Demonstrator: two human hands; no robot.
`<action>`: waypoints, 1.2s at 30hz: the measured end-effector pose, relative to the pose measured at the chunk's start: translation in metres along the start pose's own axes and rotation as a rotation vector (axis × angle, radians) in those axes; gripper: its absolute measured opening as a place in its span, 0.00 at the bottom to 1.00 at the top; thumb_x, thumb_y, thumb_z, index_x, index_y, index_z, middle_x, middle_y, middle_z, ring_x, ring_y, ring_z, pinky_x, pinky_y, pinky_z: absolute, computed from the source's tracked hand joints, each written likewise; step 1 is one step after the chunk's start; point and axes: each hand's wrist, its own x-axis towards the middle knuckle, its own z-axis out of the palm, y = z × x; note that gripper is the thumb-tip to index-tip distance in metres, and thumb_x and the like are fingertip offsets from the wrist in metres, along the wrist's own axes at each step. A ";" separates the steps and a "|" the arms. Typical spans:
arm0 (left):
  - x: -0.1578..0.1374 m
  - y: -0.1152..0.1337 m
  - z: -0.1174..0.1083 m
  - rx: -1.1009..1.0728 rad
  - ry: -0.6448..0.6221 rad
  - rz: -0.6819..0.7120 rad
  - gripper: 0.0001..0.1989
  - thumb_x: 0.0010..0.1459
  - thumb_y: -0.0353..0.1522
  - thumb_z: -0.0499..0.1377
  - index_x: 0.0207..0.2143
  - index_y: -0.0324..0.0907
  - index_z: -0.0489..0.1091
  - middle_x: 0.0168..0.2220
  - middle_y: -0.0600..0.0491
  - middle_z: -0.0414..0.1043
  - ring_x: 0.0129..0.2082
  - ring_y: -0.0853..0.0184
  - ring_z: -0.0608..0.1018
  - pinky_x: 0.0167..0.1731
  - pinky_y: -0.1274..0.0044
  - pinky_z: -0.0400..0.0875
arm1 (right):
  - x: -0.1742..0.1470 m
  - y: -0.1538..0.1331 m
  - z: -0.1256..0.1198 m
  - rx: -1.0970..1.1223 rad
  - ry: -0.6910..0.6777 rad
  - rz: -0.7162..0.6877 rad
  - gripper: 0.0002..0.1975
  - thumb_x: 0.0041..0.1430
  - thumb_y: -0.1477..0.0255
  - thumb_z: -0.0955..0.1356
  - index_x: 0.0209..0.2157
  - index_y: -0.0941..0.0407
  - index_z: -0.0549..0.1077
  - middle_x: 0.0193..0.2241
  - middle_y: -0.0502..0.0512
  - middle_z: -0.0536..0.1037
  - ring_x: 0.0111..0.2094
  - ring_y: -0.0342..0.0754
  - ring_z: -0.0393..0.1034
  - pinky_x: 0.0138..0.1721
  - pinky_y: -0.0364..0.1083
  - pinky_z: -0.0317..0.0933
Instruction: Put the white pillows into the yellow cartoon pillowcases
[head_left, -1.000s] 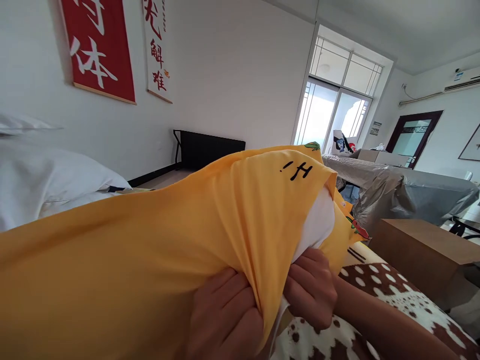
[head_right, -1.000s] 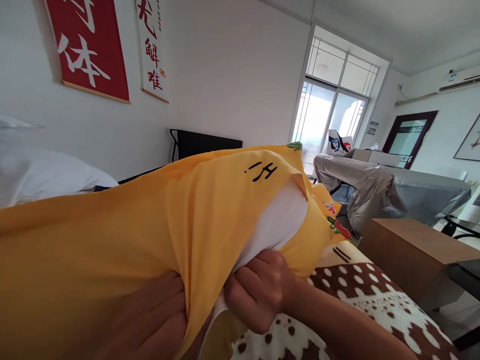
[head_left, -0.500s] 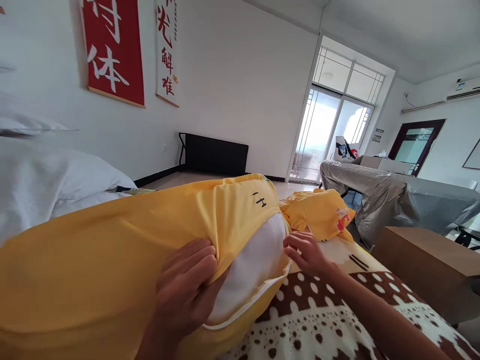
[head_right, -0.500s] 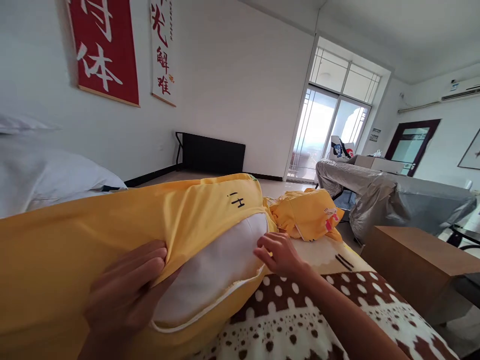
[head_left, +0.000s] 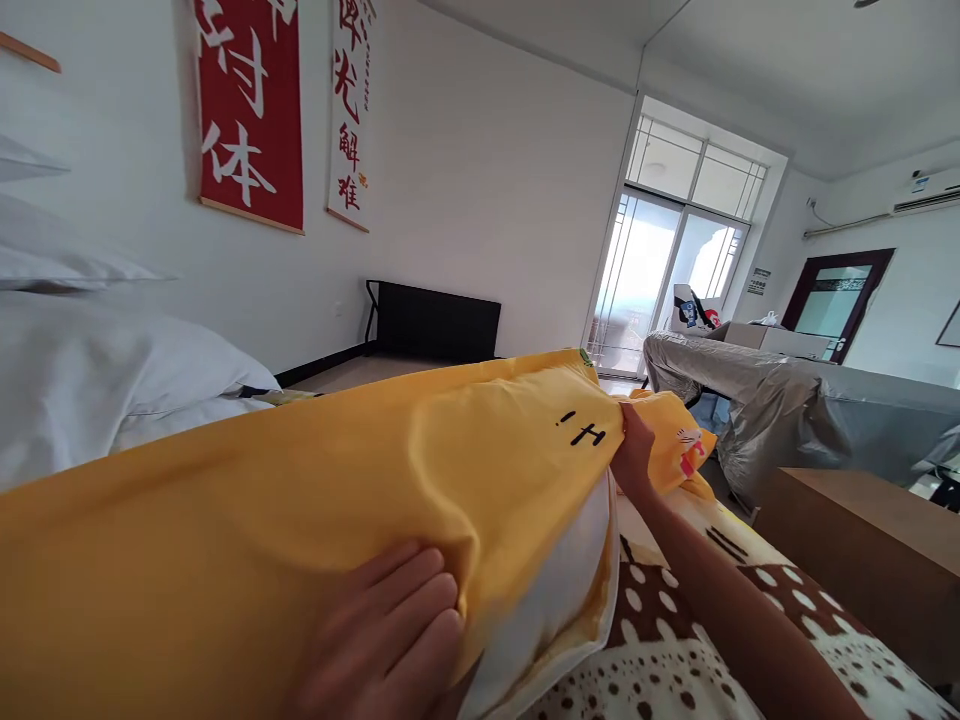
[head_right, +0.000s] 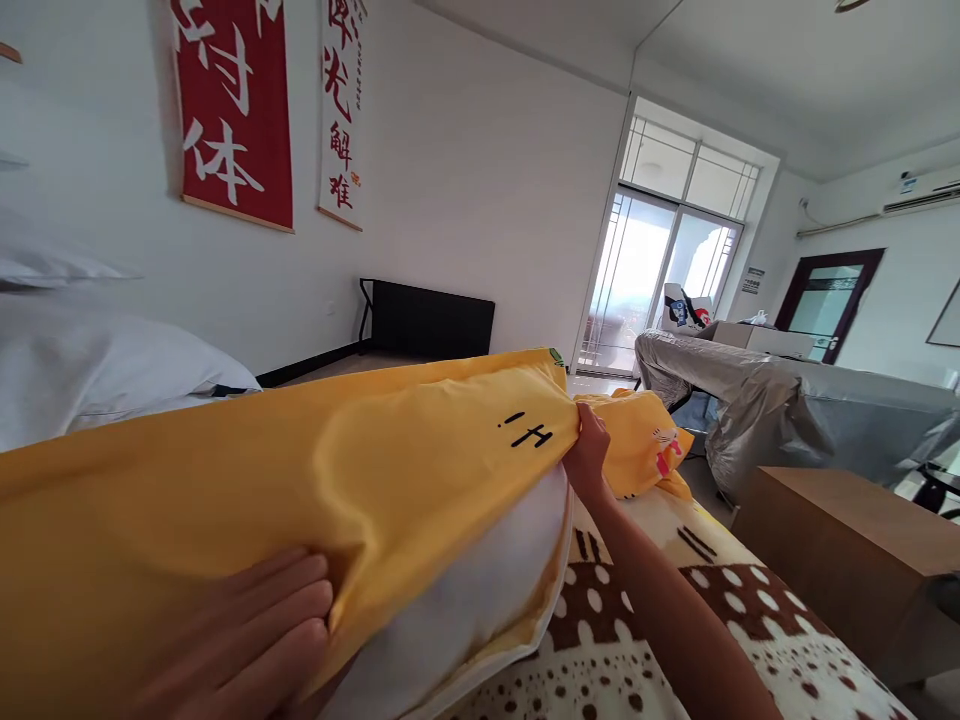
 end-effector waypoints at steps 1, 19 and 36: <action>-0.003 -0.009 -0.004 0.050 0.062 -0.013 0.13 0.58 0.24 0.52 0.20 0.43 0.60 0.19 0.56 0.62 0.23 0.70 0.68 0.26 0.76 0.65 | 0.004 -0.008 -0.006 0.041 0.063 0.012 0.04 0.52 0.70 0.60 0.31 0.55 0.63 0.25 0.48 0.68 0.28 0.45 0.61 0.30 0.43 0.55; -0.008 -0.028 0.033 0.328 0.013 -0.166 0.10 0.50 0.19 0.48 0.31 0.38 0.63 0.29 0.49 0.68 0.32 0.63 0.70 0.35 0.71 0.66 | -0.029 -0.038 -0.070 0.335 0.045 0.108 0.04 0.47 0.72 0.62 0.23 0.54 0.58 0.17 0.42 0.59 0.21 0.40 0.51 0.22 0.40 0.47; -0.031 -0.048 0.087 0.297 -0.298 -0.075 0.08 0.50 0.25 0.47 0.20 0.43 0.56 0.19 0.53 0.61 0.22 0.66 0.63 0.24 0.74 0.56 | -0.054 0.043 -0.032 -0.008 -0.345 -0.335 0.07 0.48 0.77 0.59 0.23 0.56 0.67 0.22 0.53 0.73 0.26 0.46 0.65 0.30 0.43 0.52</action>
